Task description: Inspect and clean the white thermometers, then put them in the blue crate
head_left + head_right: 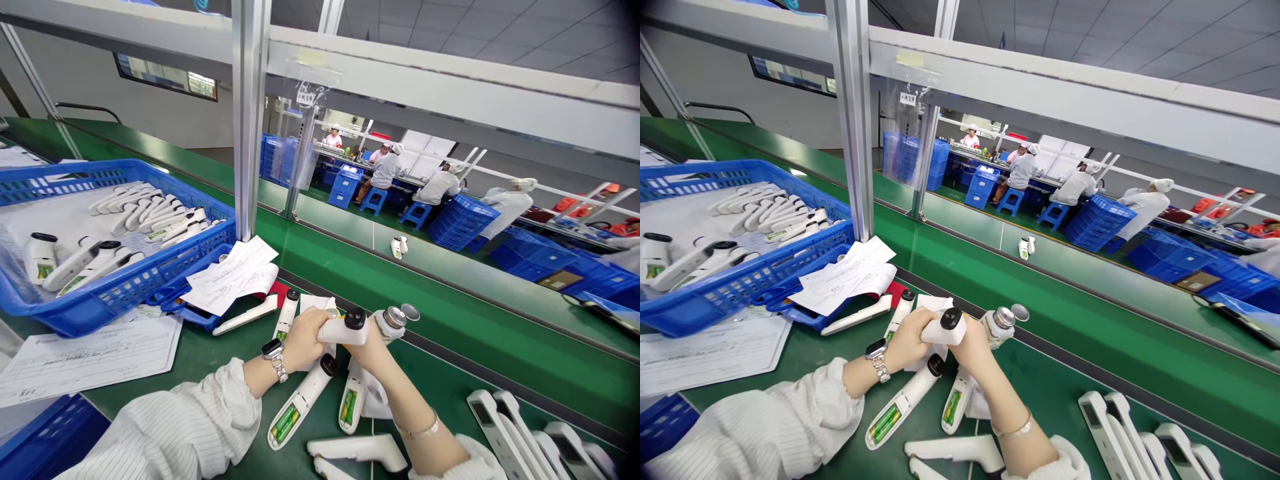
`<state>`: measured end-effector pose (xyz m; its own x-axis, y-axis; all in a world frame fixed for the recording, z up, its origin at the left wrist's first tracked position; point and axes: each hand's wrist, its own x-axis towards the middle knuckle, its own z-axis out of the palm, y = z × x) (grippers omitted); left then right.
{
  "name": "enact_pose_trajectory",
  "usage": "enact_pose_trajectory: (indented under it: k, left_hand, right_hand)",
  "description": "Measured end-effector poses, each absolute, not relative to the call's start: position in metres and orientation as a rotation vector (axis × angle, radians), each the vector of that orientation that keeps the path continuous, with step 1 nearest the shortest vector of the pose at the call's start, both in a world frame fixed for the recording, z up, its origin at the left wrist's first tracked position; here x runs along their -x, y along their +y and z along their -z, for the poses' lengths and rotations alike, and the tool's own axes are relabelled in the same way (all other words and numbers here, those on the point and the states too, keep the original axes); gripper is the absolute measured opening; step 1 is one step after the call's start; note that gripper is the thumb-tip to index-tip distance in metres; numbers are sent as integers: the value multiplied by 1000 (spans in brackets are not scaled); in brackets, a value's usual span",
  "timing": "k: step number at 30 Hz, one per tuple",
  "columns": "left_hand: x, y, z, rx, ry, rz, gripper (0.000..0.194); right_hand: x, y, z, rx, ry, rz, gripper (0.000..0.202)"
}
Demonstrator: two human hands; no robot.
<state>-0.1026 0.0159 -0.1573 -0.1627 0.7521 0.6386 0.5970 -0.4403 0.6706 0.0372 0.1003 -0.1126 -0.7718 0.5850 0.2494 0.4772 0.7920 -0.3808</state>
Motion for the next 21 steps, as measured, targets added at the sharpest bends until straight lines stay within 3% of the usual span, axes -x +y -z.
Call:
enact_pose_trajectory:
  k: [5,11,16,21]
  left_hand:
    - [103,17,162,-2038,1527,-1669,38]
    - [104,18,166,-2090,1409,-1639,23]
    - [103,15,161,-1837,1374,-1673,22]
    - [101,14,153,-1384,1318,-1622,22]
  right_hand:
    - [-39,108,119,776,-2568,-753,24]
    - [-37,111,121,915,-2424,-1002,22]
    - [-43,106,109,928,-2188,-1130,16]
    - [-50,93,99,822,-1950,-1327,24]
